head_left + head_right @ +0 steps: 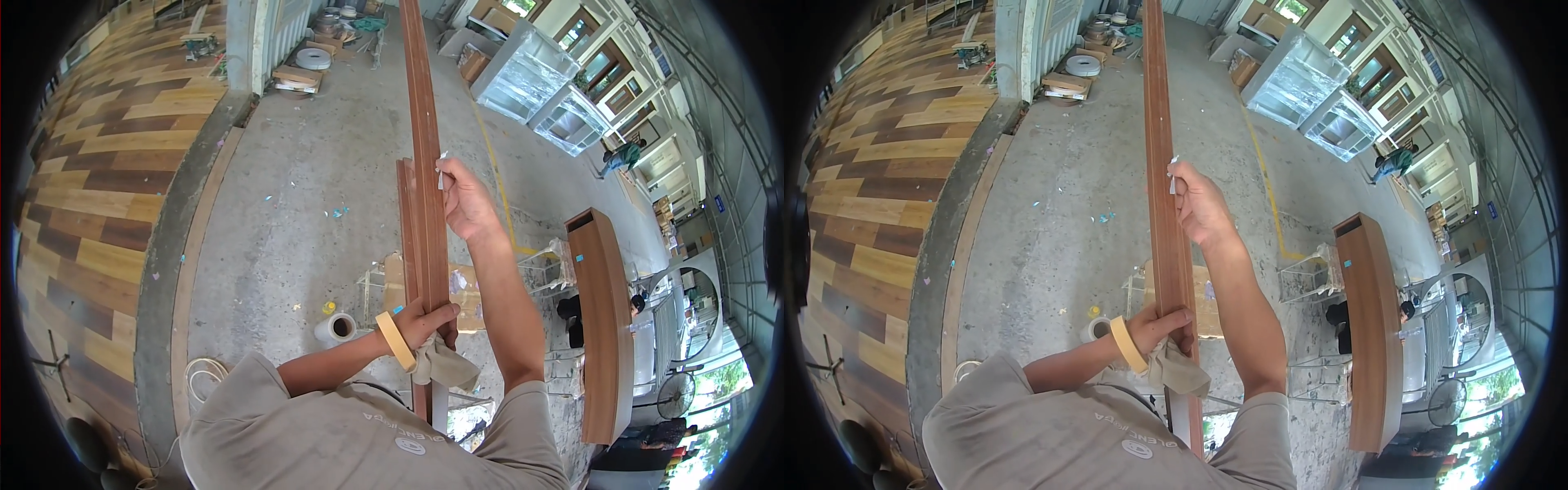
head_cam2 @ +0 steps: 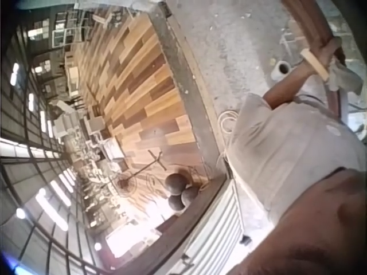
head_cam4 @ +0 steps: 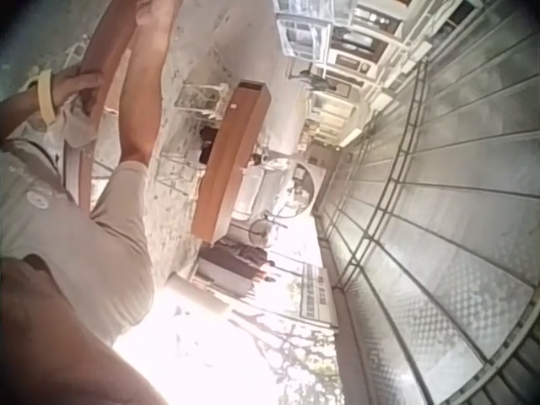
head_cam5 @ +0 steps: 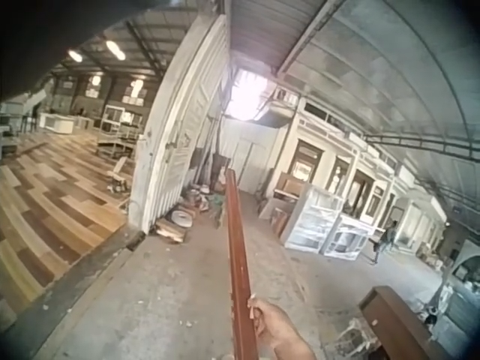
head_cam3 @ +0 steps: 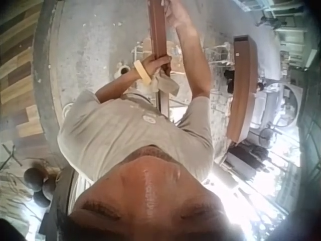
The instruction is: The person wraps a furniture component in plastic film and then cleans several wooden panels using a cloth and a cleaning solution.
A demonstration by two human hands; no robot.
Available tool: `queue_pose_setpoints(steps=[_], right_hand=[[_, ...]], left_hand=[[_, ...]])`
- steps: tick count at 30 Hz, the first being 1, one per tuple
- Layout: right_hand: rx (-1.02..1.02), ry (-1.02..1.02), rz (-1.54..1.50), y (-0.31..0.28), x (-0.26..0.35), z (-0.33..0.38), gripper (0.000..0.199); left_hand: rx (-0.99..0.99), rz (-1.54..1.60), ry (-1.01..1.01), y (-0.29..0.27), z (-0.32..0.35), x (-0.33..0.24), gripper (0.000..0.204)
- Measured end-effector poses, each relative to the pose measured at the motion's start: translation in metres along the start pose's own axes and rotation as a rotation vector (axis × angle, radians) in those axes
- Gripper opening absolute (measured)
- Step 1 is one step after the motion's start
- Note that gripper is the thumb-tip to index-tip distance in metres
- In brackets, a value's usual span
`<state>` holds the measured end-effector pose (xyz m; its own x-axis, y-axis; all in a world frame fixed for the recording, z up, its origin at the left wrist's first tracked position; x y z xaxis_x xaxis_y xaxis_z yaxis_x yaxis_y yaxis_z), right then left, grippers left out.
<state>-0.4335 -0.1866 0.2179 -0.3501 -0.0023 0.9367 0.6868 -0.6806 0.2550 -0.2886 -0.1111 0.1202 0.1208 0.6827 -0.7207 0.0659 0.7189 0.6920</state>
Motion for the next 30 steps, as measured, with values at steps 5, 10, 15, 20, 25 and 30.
queue_pose_setpoints(steps=[5,10,15,20,25,30], right_hand=[[0.082,-0.021,0.018,0.0,-0.003,0.006,0.028],[0.082,-0.043,0.0,0.006,-0.001,0.004,0.031],[-0.023,0.008,-0.02,0.007,-0.006,0.006,0.038],[0.153,-0.055,0.054,0.004,0.0,0.011,0.044],[0.104,-0.038,-0.033,0.008,-0.002,0.009,0.038],[0.052,-0.025,-0.04,0.006,-0.005,0.011,0.04]], left_hand=[[-0.019,0.008,-0.005,0.002,0.0,0.0,0.033],[-0.011,-0.033,0.01,0.001,0.0,-0.003,0.033],[-0.074,0.032,-0.027,-0.002,0.005,0.001,0.034],[-0.017,0.006,-0.002,0.002,0.003,-0.001,0.034],[0.015,-0.008,0.012,-0.001,0.0,0.001,0.033],[0.005,0.026,-0.004,0.001,0.003,-0.001,0.033]])
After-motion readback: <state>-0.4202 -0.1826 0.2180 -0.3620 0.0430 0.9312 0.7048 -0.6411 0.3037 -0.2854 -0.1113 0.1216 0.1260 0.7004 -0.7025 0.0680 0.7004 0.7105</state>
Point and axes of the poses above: each hand's wrist, its own z-axis away from the middle knuckle, its own y-axis out of the palm, x = y × z, the point moved 7 cm from there along -z, towards the middle knuckle, and after that the axes turned 2 degrees about z, right-handed, at the moved point
